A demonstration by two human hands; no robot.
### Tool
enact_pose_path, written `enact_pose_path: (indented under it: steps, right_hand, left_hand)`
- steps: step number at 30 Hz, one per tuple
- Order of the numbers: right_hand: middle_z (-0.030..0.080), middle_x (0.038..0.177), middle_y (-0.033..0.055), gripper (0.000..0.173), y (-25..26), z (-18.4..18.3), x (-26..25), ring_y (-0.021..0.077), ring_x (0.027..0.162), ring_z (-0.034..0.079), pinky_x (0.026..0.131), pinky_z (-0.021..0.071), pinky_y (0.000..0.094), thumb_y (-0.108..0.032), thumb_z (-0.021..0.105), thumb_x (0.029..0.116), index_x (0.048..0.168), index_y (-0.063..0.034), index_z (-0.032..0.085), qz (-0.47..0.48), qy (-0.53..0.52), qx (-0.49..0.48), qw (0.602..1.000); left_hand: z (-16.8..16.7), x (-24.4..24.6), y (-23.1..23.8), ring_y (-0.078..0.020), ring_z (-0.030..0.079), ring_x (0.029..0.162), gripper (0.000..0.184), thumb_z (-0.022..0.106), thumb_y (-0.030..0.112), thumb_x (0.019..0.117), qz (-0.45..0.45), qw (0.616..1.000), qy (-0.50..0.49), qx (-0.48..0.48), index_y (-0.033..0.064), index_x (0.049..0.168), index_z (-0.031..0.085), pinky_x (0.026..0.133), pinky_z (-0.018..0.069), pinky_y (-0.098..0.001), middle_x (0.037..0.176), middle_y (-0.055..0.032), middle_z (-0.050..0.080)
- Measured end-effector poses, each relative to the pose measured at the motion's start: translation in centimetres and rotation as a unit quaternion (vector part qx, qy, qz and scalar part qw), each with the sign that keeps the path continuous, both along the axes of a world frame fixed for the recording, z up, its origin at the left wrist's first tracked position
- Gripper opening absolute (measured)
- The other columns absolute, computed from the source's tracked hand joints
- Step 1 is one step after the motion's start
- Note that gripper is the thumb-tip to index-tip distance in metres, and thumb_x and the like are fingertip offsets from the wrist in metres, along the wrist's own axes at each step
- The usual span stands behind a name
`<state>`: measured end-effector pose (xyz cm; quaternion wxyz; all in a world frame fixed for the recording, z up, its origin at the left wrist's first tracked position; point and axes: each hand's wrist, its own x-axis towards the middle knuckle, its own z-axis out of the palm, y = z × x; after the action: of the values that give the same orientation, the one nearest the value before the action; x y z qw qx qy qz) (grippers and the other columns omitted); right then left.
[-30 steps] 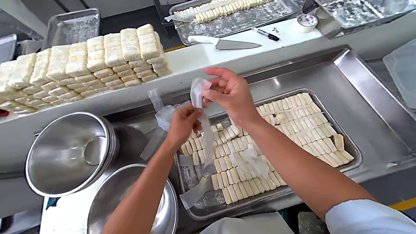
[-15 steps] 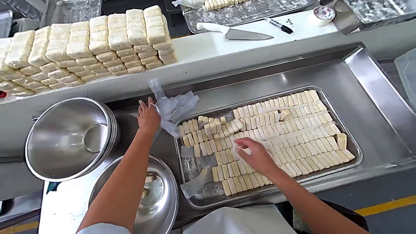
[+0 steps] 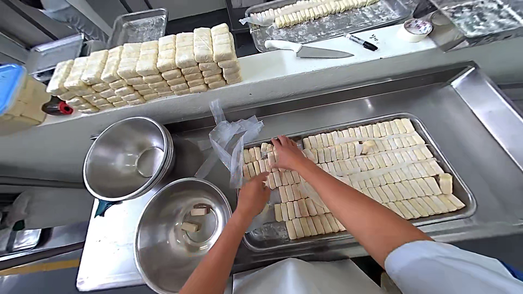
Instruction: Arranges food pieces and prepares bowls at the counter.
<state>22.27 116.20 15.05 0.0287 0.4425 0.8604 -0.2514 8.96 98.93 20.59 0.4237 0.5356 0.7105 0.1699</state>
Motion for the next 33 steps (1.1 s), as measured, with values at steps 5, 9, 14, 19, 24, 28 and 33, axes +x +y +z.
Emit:
enact_pose_path:
  steps: [5, 9, 14, 19, 24, 28, 33]
  right_hand:
    - [0.058, 0.136, 0.0215, 0.079, -1.9, -0.2, -0.5, 0.0410, 0.127, 0.055, 0.105, 0.0456, 0.0577, -0.024, 0.085, 0.0811, 0.149, -0.0075, 0.048, 0.055, 0.016, 0.018, 0.998]
    - [0.056, 0.138, 0.0227, 0.080, 0.9, -1.7, -0.9, 0.0434, 0.125, 0.056, 0.096, 0.0486, 0.0647, -0.041, 0.086, 0.0781, 0.143, -0.0067, 0.055, 0.023, -0.010, -0.032, 0.999]
    - [0.067, 0.118, 0.0260, 0.052, 3.7, -1.6, 0.7, 0.0410, 0.111, 0.064, 0.098, 0.0490, 0.0629, -0.026, 0.085, 0.0848, 0.126, -0.0002, 0.067, -0.034, 0.137, -0.194, 0.971]
    - [0.071, 0.100, 0.0063, 0.028, 2.1, 2.6, 4.8, 0.0156, 0.083, 0.070, 0.074, 0.0609, 0.0365, -0.028, 0.054, 0.1029, 0.120, -0.0070, 0.061, -0.250, 0.448, -0.349, 0.784]
    - [0.074, 0.110, 0.0053, 0.030, -10.3, 13.2, -1.7, 0.0167, 0.090, 0.072, 0.075, 0.0630, 0.0345, -0.029, 0.056, 0.0985, 0.120, -0.0103, 0.067, -0.136, 0.540, -0.319, 0.767]
    - [0.069, 0.126, 0.0093, 0.037, -21.6, 12.7, -11.5, 0.0195, 0.108, 0.069, 0.092, 0.0590, 0.0399, -0.027, 0.054, 0.1054, 0.136, -0.0060, 0.059, -0.022, 0.470, -0.329, 0.819]
    - [0.068, 0.125, 0.0079, 0.031, -26.8, 8.6, -15.9, 0.0172, 0.110, 0.068, 0.096, 0.0575, 0.0375, -0.023, 0.064, 0.1009, 0.127, -0.0073, 0.068, 0.012, 0.294, -0.266, 0.918]
  left_hand:
    - [1.0, -0.2, -4.9, -0.0190, 0.066, 0.116, 0.040, 0.052, 0.016, 0.1020, 0.062, 0.995, -0.075, 0.007, 0.0080, 0.141, 0.059, 0.102, 0.0546, -0.0398, 0.130, -0.0094, 0.066]
    - [2.0, -0.8, -9.1, -0.0164, 0.067, 0.115, 0.039, 0.051, 0.015, 0.1010, 0.106, 0.990, -0.095, 0.024, 0.0042, 0.138, 0.060, 0.100, 0.0552, -0.0341, 0.129, -0.0102, 0.067]
    - [4.3, -2.8, -13.6, -0.0166, 0.069, 0.112, 0.035, 0.053, 0.014, 0.1012, 0.193, 0.975, -0.061, 0.093, 0.0012, 0.132, 0.063, 0.098, 0.0568, -0.0337, 0.124, -0.0105, 0.070]
    - [5.6, -7.9, -19.4, -0.0184, 0.071, 0.105, 0.034, 0.053, 0.009, 0.0982, 0.293, 0.933, -0.065, 0.201, -0.0021, 0.128, 0.063, 0.092, 0.0594, -0.0355, 0.117, -0.0113, 0.072]
    - [5.5, -12.5, -21.2, -0.0260, 0.071, 0.109, 0.043, 0.050, 0.017, 0.0994, 0.315, 0.886, -0.235, 0.246, -0.0054, 0.135, 0.055, 0.092, 0.0598, -0.0412, 0.121, -0.0153, 0.071]
    - [5.0, -14.7, -20.0, -0.0286, 0.069, 0.111, 0.062, 0.052, 0.040, 0.1021, 0.245, 0.857, -0.428, 0.148, 0.0005, 0.149, 0.041, 0.095, 0.0585, -0.0464, 0.125, -0.0169, 0.067]
    - [2.3, -17.9, -21.3, -0.0212, 0.070, 0.102, 0.047, 0.065, 0.020, 0.0996, 0.241, 0.909, -0.335, 0.063, 0.0001, 0.140, 0.052, 0.089, 0.0596, -0.0378, 0.117, -0.0159, 0.069]
